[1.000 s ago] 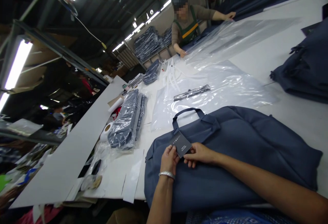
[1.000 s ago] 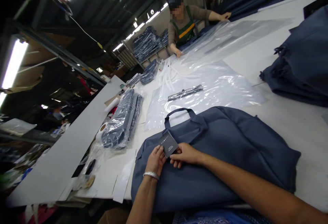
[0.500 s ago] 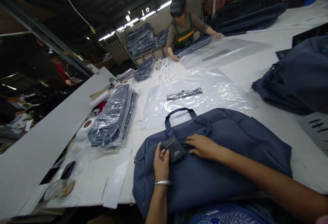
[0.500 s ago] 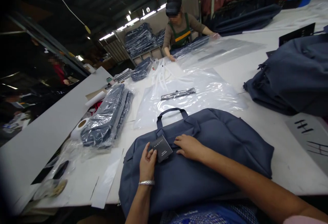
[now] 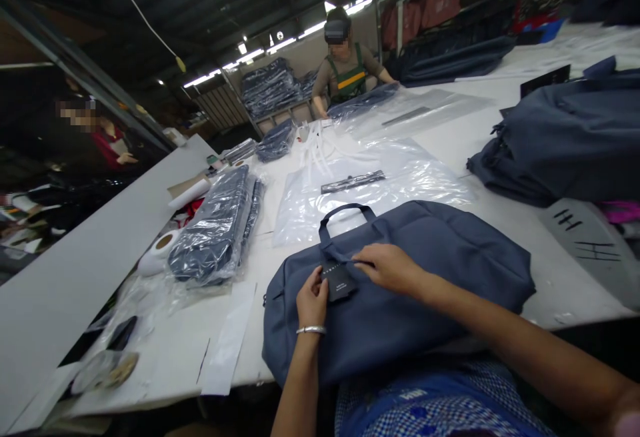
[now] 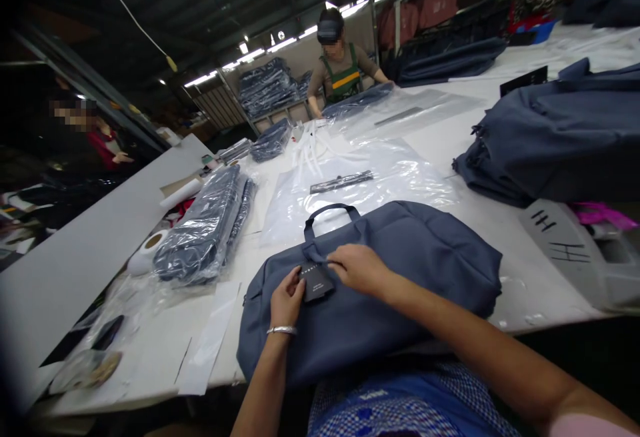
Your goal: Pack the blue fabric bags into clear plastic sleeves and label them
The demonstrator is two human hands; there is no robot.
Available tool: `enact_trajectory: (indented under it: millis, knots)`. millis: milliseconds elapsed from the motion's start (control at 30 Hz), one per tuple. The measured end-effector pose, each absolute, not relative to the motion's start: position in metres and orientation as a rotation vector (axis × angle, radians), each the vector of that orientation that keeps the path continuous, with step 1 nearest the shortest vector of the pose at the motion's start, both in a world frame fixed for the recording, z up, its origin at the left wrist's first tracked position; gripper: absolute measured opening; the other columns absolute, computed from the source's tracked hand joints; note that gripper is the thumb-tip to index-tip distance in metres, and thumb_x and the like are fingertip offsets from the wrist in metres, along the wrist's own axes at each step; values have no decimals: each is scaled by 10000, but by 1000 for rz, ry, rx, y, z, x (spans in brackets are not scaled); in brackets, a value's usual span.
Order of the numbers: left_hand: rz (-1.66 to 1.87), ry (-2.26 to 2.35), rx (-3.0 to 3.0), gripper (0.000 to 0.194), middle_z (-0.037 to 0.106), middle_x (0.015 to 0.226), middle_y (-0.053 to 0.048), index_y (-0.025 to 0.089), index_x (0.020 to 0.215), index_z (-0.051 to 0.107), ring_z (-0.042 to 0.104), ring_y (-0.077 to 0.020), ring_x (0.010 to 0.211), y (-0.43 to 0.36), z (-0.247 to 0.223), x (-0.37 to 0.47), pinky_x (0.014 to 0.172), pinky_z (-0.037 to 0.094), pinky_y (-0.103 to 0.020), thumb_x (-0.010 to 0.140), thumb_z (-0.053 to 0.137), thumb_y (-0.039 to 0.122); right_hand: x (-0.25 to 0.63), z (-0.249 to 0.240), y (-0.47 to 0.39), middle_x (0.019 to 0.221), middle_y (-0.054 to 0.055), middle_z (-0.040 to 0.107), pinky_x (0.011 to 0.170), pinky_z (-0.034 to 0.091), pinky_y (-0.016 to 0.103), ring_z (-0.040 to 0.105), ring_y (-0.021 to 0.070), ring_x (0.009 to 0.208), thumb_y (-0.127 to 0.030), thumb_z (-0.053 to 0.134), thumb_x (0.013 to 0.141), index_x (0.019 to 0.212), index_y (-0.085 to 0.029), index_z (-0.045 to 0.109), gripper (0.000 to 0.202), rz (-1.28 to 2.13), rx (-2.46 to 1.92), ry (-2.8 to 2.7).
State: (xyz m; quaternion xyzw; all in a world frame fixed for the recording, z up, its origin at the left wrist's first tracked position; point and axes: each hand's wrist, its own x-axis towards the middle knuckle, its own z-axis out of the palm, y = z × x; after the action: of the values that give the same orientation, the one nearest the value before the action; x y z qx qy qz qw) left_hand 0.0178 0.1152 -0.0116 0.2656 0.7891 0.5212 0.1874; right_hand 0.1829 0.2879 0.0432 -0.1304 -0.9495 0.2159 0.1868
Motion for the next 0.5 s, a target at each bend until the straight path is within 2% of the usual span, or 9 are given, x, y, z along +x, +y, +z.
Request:
enact_trajectory:
  millis: [100, 200, 233, 300, 367, 433, 500]
  knots:
    - [1357, 2330, 861, 406, 728, 1066, -95, 166, 1225, 634, 709, -172, 787, 122, -16, 27, 820, 580, -344, 823, 614, 224, 191, 17, 244, 930, 93, 691, 812, 492, 347, 612, 235, 875, -190, 529, 916, 1086, -161, 691, 236, 528, -319, -2808]
    - [1255, 2430, 989, 392, 715, 1080, -93, 177, 1206, 640, 690, -168, 761, 123, -15, 34, 842, 574, -378, 815, 610, 179, 200, -13, 221, 1048, 123, 666, 914, 489, 390, 583, 247, 975, -133, 510, 910, 1233, -119, 610, 338, 519, -382, -2757]
    - [1227, 2459, 1032, 402, 703, 1105, -102, 179, 1208, 638, 689, -187, 812, 121, -12, 36, 877, 564, -405, 807, 616, 166, 202, -19, 218, 1090, 131, 655, 949, 482, 402, 572, 250, 1018, -132, 506, 914, 1262, -117, 588, 358, 526, -395, -2717]
    - [1191, 2533, 1104, 429, 629, 1257, -134, 191, 1227, 626, 647, -261, 1042, 119, -3, 41, 987, 503, -482, 799, 624, 158, 202, -26, 218, 1142, 140, 639, 987, 474, 427, 557, 259, 1078, -139, 503, 918, 1274, -129, 577, 364, 522, -408, -2658]
    - [1109, 2642, 1260, 438, 475, 1447, -144, 202, 1270, 595, 487, -321, 1294, 119, 5, 48, 1088, 407, -532, 833, 592, 179, 199, -28, 220, 1154, 146, 638, 992, 479, 448, 558, 268, 1092, -142, 504, 919, 1269, -134, 581, 359, 505, -408, -2642]
    - [915, 2657, 1555, 428, 398, 1519, -122, 202, 1324, 546, 367, -312, 1398, 123, 9, 55, 1142, 342, -531, 898, 503, 207, 196, -27, 221, 1131, 147, 650, 996, 482, 459, 571, 272, 1082, -143, 507, 918, 1248, -125, 597, 342, 497, -410, -2660]
    - [663, 2521, 1831, 422, 436, 1504, -110, 193, 1360, 505, 349, -283, 1419, 128, 5, 61, 1154, 334, -519, 953, 409, 247, 200, -27, 220, 1122, 151, 658, 1040, 452, 479, 578, 275, 1096, -138, 520, 910, 1207, -107, 622, 316, 502, -427, -2675]
